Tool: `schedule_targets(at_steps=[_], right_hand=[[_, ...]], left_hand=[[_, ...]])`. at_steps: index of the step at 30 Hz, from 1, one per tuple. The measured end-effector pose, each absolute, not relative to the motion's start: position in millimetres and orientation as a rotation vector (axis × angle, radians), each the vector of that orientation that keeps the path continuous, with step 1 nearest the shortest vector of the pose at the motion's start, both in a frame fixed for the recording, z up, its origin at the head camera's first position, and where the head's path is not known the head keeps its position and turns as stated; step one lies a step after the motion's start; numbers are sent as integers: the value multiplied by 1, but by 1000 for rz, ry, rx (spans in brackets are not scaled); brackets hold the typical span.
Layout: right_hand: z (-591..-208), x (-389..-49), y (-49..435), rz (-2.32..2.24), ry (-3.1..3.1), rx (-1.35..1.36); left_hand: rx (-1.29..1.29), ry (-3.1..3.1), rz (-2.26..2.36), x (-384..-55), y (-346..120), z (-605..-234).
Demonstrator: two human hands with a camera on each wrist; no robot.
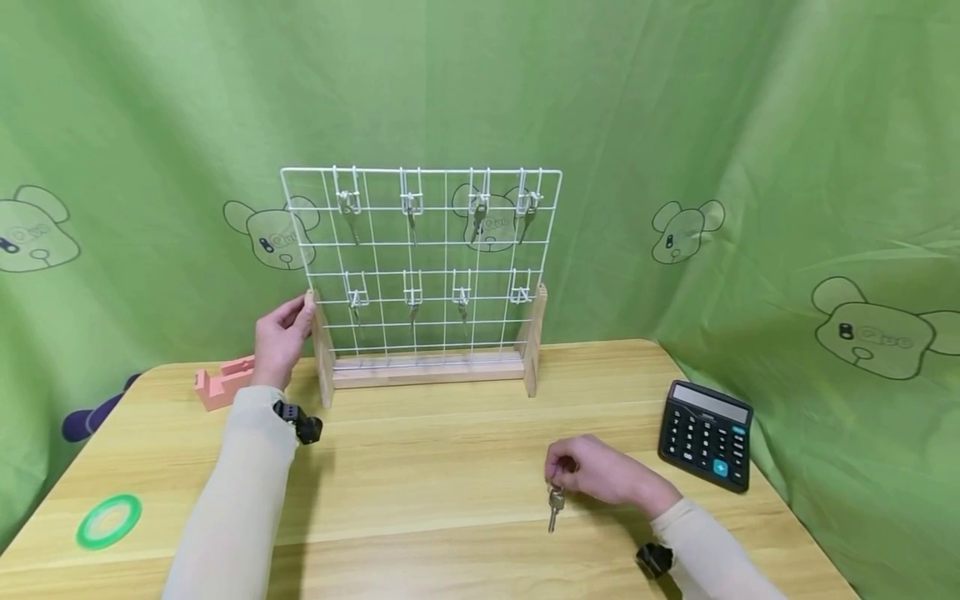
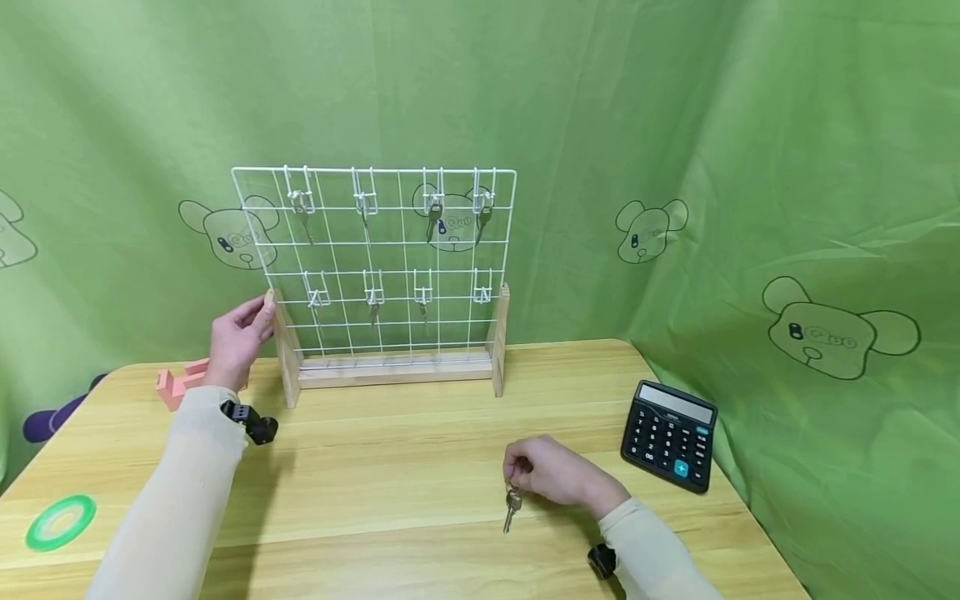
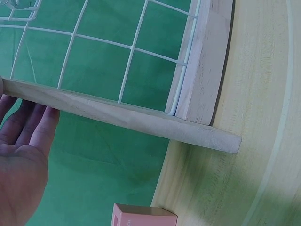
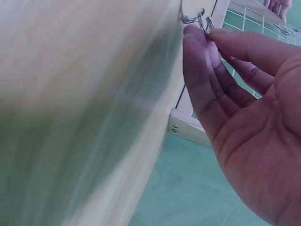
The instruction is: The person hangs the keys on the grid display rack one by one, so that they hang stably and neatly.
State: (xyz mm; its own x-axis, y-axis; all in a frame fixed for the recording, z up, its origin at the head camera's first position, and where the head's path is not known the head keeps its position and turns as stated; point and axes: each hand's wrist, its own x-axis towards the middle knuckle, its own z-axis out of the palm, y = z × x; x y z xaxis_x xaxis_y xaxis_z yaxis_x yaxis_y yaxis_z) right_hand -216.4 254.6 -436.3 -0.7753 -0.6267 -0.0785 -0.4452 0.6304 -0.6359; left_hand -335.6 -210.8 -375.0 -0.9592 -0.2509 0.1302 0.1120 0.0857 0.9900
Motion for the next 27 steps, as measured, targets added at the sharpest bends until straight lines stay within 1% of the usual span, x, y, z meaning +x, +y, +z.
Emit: schedule_targets(at_steps=[7, 18, 27], right_hand=[[-427, -218, 255, -924, 2620, -928], [-420, -221, 254, -959, 2681, -903], [-406, -228, 253, -1003, 2734, -898]], left_hand=[[139, -2092, -1962, -336, -211, -376], [132, -2094, -1962, -336, -211, -376], [133, -2098, -1965, -336, -211, -376]])
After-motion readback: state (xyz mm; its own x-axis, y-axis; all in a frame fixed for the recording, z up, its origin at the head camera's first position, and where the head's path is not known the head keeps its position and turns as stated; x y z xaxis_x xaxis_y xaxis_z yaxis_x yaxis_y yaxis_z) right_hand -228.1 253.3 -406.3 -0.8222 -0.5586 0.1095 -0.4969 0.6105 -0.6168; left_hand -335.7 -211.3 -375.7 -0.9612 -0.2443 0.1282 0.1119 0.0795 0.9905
